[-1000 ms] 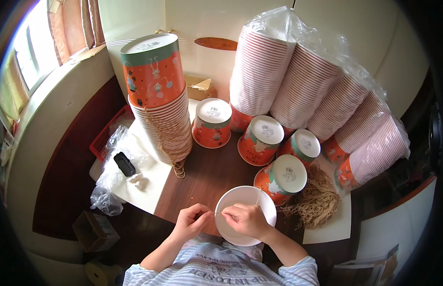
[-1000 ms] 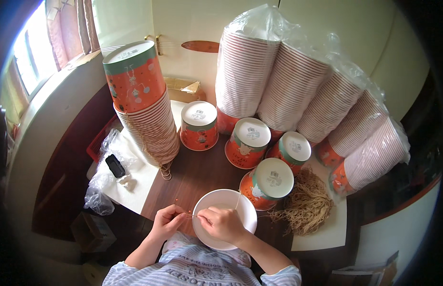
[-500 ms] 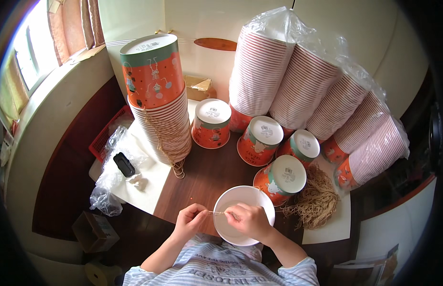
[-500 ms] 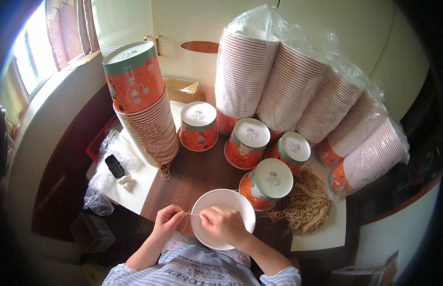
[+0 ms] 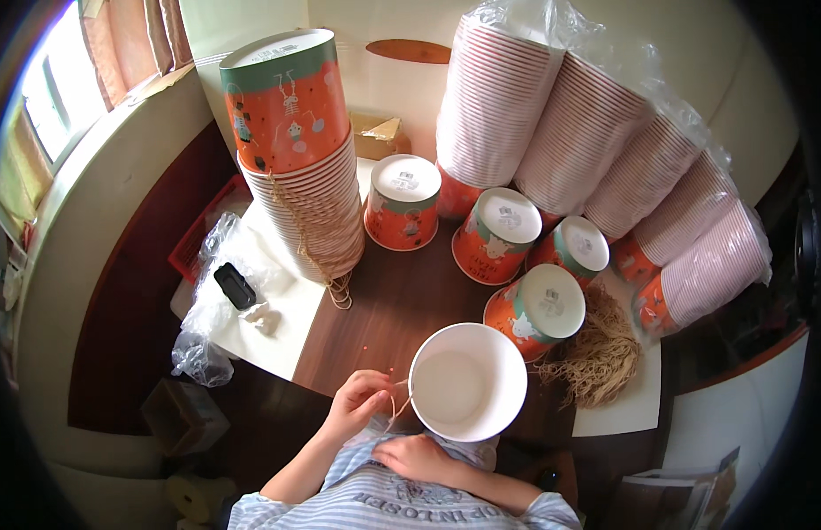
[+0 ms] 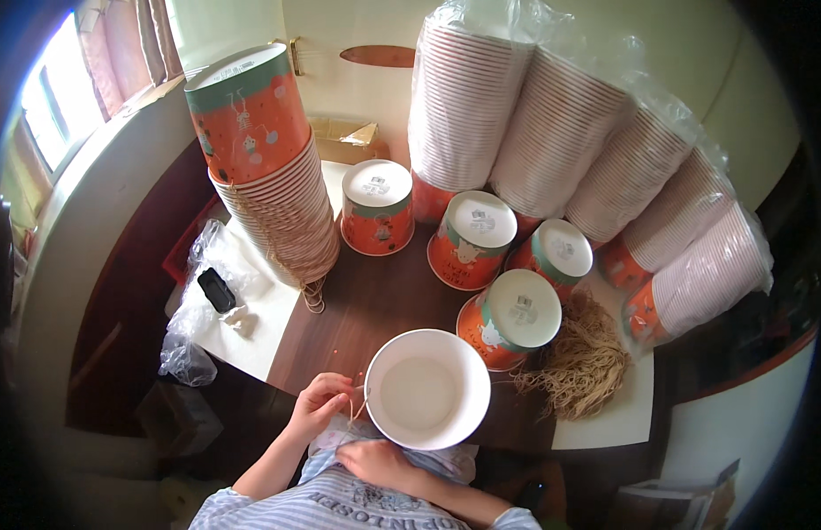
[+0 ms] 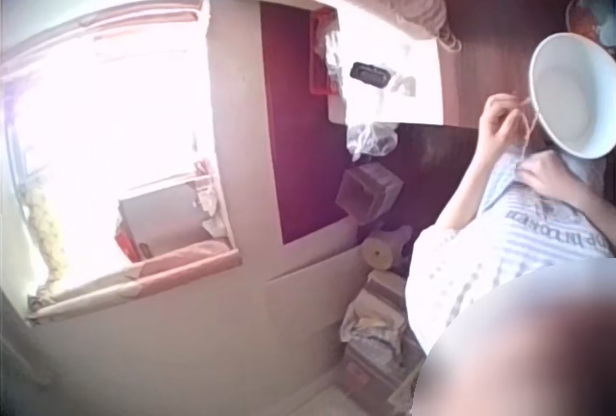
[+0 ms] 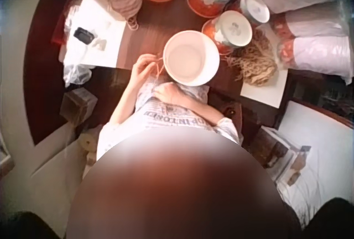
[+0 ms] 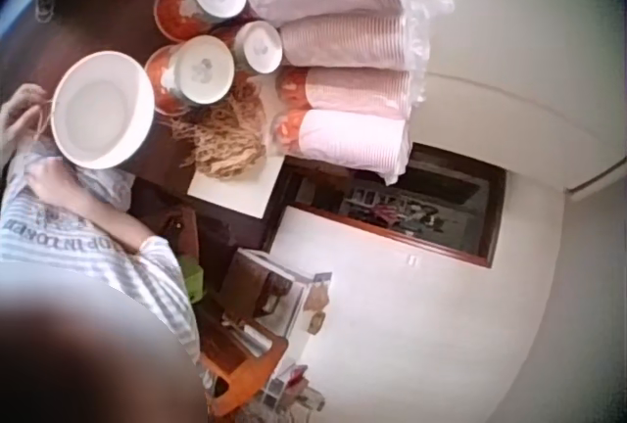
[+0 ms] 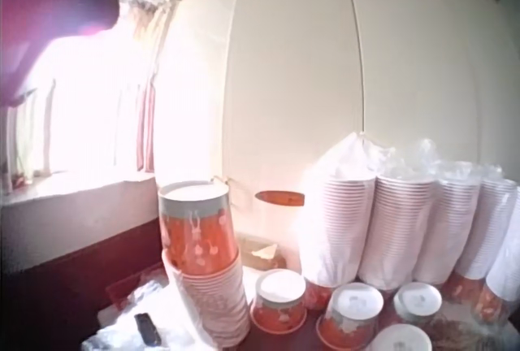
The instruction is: The recorder is threading strings through holes in paper bowls to assemble them.
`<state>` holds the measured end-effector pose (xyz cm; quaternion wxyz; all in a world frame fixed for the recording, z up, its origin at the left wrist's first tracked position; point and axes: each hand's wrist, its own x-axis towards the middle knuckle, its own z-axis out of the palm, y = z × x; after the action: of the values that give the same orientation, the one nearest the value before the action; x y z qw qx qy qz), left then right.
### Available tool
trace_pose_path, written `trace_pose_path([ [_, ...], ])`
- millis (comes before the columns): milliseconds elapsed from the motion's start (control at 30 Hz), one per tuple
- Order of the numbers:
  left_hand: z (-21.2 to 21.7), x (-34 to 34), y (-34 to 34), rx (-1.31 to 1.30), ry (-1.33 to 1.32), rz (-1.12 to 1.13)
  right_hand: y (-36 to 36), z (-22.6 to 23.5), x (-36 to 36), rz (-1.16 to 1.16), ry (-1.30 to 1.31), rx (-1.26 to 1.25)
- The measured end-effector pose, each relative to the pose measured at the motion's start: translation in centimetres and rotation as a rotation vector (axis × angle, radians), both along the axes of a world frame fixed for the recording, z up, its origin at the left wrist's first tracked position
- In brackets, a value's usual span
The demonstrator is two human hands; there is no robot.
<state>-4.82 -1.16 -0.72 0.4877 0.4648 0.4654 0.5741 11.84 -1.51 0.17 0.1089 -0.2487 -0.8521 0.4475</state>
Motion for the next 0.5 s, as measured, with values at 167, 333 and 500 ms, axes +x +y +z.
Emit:
trace_pose_path([
  [167,-1.8,-0.3,-1.8,-0.186,-0.094,0.113,0.1,-4.8,0.3,0.019,-0.246,0.107],
  [333,2.5,0.7,-2.1,-0.014,0.364,0.069,1.4,-3.4,0.3,0.364,-0.575,0.146],
  [500,4.4,1.8,1.1,-0.246,0.1,-0.033,2.8,-2.5,2.0,0.415,-0.499,0.056],
])
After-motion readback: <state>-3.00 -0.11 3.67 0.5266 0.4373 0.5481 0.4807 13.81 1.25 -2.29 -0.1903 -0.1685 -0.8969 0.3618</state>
